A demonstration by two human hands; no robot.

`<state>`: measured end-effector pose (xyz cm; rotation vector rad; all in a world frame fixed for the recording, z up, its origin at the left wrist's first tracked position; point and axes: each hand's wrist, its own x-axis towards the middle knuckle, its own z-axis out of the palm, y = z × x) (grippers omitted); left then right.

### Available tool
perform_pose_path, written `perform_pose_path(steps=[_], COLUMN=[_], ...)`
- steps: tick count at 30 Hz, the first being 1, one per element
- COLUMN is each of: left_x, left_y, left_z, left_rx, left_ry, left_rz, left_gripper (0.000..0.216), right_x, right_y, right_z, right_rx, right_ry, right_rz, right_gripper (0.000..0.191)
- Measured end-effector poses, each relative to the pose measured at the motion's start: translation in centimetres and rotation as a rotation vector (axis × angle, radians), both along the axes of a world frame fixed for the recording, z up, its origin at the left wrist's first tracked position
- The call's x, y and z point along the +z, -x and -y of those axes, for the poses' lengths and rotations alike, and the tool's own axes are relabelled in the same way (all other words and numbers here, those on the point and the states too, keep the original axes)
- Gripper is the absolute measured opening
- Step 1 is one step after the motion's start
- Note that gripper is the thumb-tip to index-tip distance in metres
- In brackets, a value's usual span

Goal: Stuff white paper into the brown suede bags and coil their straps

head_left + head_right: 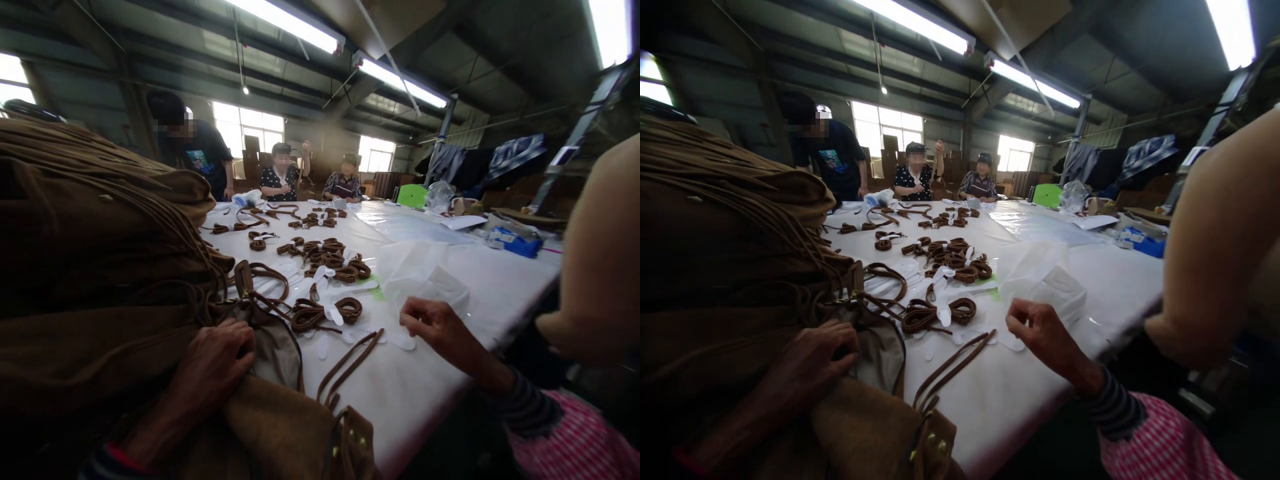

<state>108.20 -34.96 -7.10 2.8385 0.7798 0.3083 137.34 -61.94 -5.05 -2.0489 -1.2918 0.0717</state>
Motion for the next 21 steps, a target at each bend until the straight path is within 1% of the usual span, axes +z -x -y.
perform_pose_path(steps=[2, 5, 7, 9, 11, 13, 16, 19, 21], left_x=[0.0, 0.1, 0.0, 0.0, 0.0, 0.0, 0.1, -0.1, -0.2], left_y=[0.0, 0.0, -0.1, -0.1, -0.2, -0.2, -0.2, 0.0, 0.0], left_z=[0.0, 0.1, 0.1, 0.1, 0.0, 0.0, 0.0, 0.0, 0.0], left_rx=[-0.008, -0.01, -0.01, -0.015, -0.022, -0.022, -0.009, -0.006, -0.014], left_ry=[-0.003, -0.004, -0.001, -0.005, -0.01, -0.003, 0.013, 0.013, 0.012], left_rz=[0.0, -0.006, -0.007, 0.002, 0.002, -0.016, -0.034, -0.009, 0.014], left_gripper=[0.013, 0.014, 0.014, 0.014, 0.015, 0.015, 0.016, 0.016, 0.015], right_x=[-1.4, -3.1, -3.2, -2.6, -1.7, -1.1, -1.3, -2.6, -3.4], right_y=[0.8, 1.0, 0.6, 0.1, -0.3, -0.7, -1.5, -2.5, -3.2], right_z=[2.3, 4.7, 5.5, 5.5, 4.6, 2.9, -0.6, -3.9, -5.3], right_rx=[-0.021, -0.028, -0.025, -0.045, -0.074, -0.057, 0.013, 0.036, 0.019], right_ry=[0.033, 0.183, 0.281, 0.319, 0.298, 0.257, 0.241, 0.368, 0.455], right_rz=[0.01, 0.051, 0.053, 0.052, 0.069, 0.118, 0.271, 0.425, 0.457], right_gripper=[0.023, 0.022, 0.02, 0.018, 0.024, 0.026, 0.022, 0.014, 0.011])
